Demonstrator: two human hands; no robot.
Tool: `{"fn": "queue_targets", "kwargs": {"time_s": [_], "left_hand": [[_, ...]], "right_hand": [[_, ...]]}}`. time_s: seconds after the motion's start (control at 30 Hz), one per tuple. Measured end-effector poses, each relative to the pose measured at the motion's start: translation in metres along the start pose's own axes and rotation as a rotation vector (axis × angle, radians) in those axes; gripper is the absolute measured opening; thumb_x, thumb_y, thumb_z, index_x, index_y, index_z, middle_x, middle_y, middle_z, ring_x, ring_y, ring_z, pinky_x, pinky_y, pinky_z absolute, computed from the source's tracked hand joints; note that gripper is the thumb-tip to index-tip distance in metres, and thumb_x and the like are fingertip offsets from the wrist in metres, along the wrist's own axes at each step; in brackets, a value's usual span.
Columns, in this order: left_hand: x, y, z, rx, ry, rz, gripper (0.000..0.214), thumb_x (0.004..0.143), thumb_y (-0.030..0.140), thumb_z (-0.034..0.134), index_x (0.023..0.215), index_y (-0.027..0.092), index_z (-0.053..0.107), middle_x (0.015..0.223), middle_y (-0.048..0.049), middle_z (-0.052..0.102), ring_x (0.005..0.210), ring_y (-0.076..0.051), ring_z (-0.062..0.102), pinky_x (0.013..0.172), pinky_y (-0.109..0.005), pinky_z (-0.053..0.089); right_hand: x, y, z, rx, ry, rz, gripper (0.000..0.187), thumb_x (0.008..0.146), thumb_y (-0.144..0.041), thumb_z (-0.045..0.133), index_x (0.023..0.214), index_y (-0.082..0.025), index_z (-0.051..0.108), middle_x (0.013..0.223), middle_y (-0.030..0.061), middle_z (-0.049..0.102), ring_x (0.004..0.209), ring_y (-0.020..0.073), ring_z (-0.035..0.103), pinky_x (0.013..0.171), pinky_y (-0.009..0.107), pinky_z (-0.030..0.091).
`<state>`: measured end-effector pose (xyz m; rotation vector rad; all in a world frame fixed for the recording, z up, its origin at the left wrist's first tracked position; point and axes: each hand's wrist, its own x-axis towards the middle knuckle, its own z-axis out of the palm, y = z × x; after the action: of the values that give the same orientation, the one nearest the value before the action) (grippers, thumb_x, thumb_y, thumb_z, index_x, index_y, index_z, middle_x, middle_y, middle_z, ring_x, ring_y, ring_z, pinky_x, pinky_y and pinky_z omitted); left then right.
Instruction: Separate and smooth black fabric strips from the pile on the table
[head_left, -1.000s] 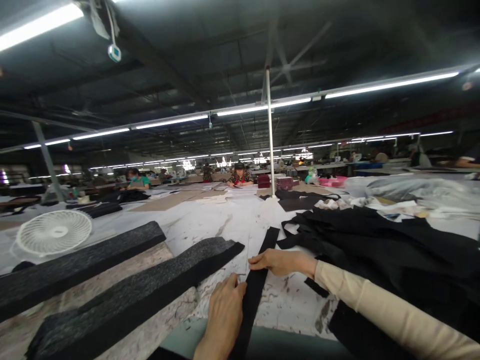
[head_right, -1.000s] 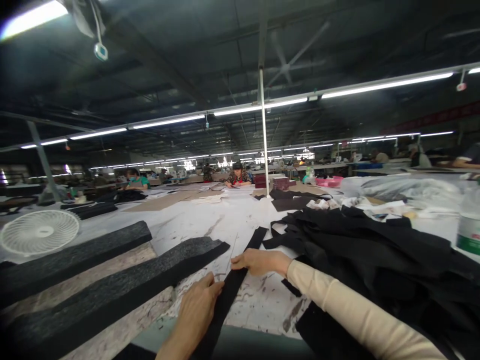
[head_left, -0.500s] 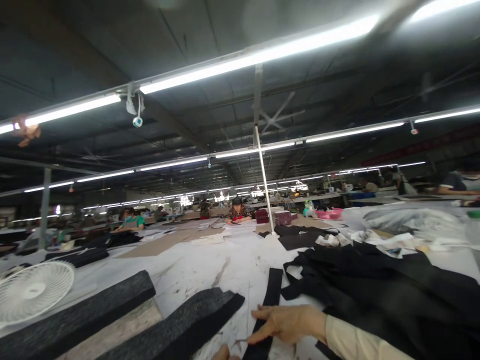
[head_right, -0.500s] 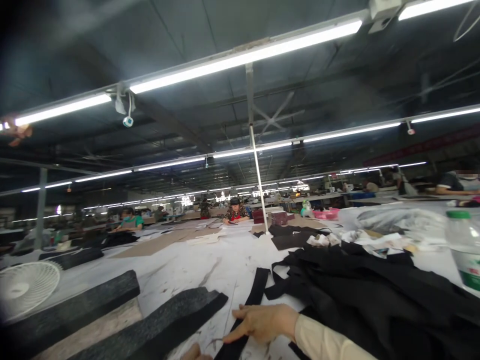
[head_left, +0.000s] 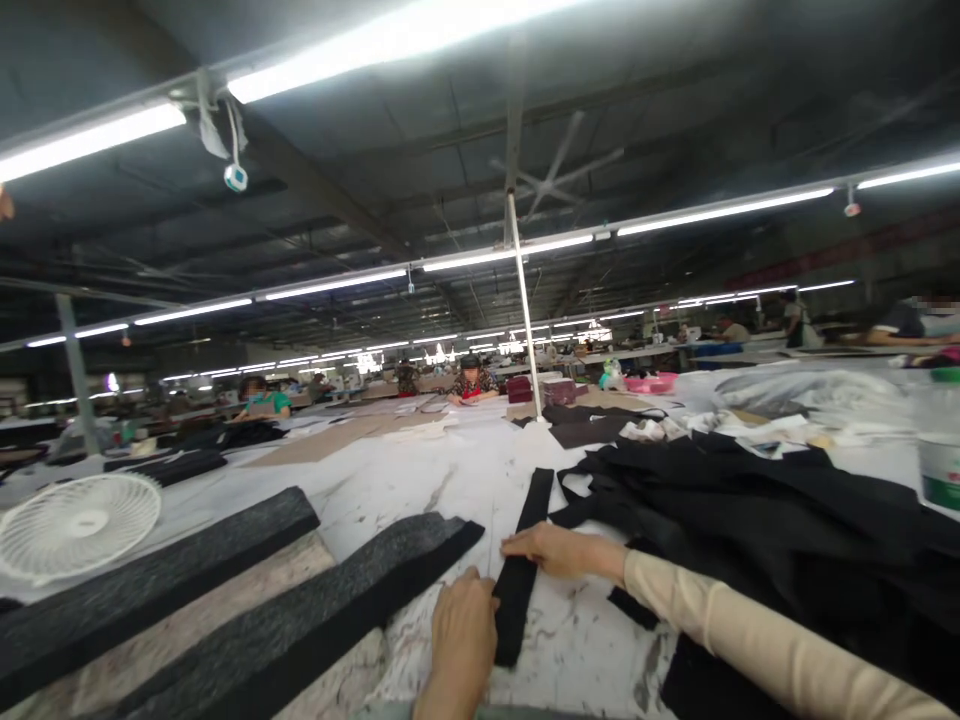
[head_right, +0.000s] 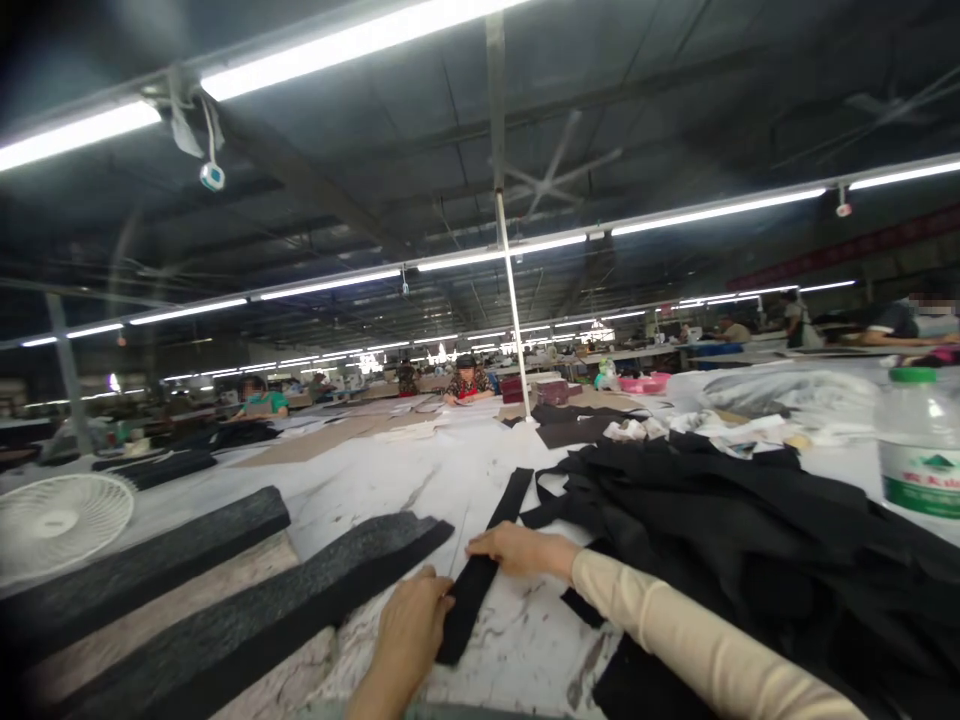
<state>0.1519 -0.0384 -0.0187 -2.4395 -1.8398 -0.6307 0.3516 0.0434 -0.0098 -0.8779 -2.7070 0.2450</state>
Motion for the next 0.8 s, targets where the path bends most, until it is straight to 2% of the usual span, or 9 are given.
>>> {"fn": "queue_targets", "kwargs": {"time_s": [0.13,0.27,0.4,0.47,0.53,0.6,0.7,0.8], "left_hand": [[-0.021,-0.009,-0.013,-0.090,-0.046,-0.014,0.027,0.087,0.014,0.045,0.092,0.022,0.070,0.095,-0.0038,0.064,0.090,-0.016,0.062,0.075,-0.025,0.039],[-0.030,-0.010,-0.009,0.016,0.017,0.026,0.032,0.090,0.014,0.040,0.090,0.023,0.071,0.092,-0.0033,0.063,0.082,-0.016,0.060,0.071,-0.027,0.038],[-0.031,-0.005,-0.004,0.157,0.077,0.111,0.037,0.090,0.008,0.036,0.088,0.022,0.070,0.090,-0.0050,0.062,0.085,-0.018,0.059,0.076,-0.032,0.038],[-0.031,-0.004,-0.004,0.193,0.093,0.133,0.038,0.089,0.005,0.035,0.088,0.021,0.070,0.090,-0.0055,0.062,0.086,-0.019,0.059,0.078,-0.033,0.038],[-0.032,-0.004,-0.005,0.210,0.090,0.145,0.038,0.087,0.003,0.035,0.088,0.020,0.069,0.090,-0.0057,0.062,0.086,-0.019,0.059,0.080,-0.033,0.039],[-0.033,-0.003,-0.007,0.216,0.084,0.152,0.037,0.087,0.003,0.036,0.087,0.019,0.069,0.091,-0.0061,0.061,0.086,-0.019,0.059,0.081,-0.034,0.039],[-0.034,-0.001,-0.010,0.213,0.072,0.154,0.036,0.087,0.004,0.036,0.087,0.018,0.069,0.093,-0.0068,0.062,0.087,-0.019,0.059,0.082,-0.034,0.039],[-0.034,-0.001,-0.014,0.202,0.041,0.158,0.039,0.087,0.003,0.034,0.094,0.018,0.069,0.094,-0.0079,0.062,0.089,-0.020,0.059,0.083,-0.035,0.039]], "right_hand": [[0.000,0.010,0.002,0.015,-0.059,0.048,0.062,0.075,0.006,0.043,0.129,-0.020,0.057,0.138,0.0104,0.050,0.124,0.0202,0.050,0.102,0.031,0.041],[-0.002,0.008,-0.009,0.023,-0.208,0.063,0.063,0.078,0.005,0.043,0.132,-0.025,0.054,0.146,0.0099,0.038,0.131,0.0231,0.040,0.106,0.035,0.036],[-0.002,-0.003,-0.021,0.041,-0.321,0.052,0.062,0.080,0.003,0.041,0.134,-0.026,0.051,0.150,0.0081,0.031,0.136,0.0229,0.031,0.106,0.035,0.035],[-0.002,-0.012,-0.023,-0.011,-0.325,0.056,0.065,0.078,0.005,0.041,0.134,-0.027,0.051,0.150,0.0070,0.031,0.137,0.0225,0.030,0.108,0.037,0.032],[0.000,-0.022,-0.022,-0.101,-0.262,0.029,0.069,0.073,0.008,0.042,0.131,-0.027,0.055,0.150,0.0063,0.033,0.139,0.0231,0.026,0.111,0.039,0.028],[0.001,-0.034,-0.020,-0.157,-0.210,-0.030,0.071,0.068,0.010,0.043,0.130,-0.023,0.056,0.147,0.0080,0.038,0.138,0.0239,0.028,0.111,0.038,0.030],[0.001,-0.047,-0.017,-0.102,-0.235,-0.104,0.077,0.067,0.010,0.042,0.136,-0.021,0.049,0.142,0.0104,0.044,0.129,0.0224,0.045,0.106,0.033,0.038],[-0.002,-0.050,-0.016,-0.034,-0.262,-0.124,0.081,0.069,0.011,0.040,0.140,-0.026,0.043,0.147,0.0082,0.037,0.130,0.0223,0.043,0.106,0.033,0.037]]}}
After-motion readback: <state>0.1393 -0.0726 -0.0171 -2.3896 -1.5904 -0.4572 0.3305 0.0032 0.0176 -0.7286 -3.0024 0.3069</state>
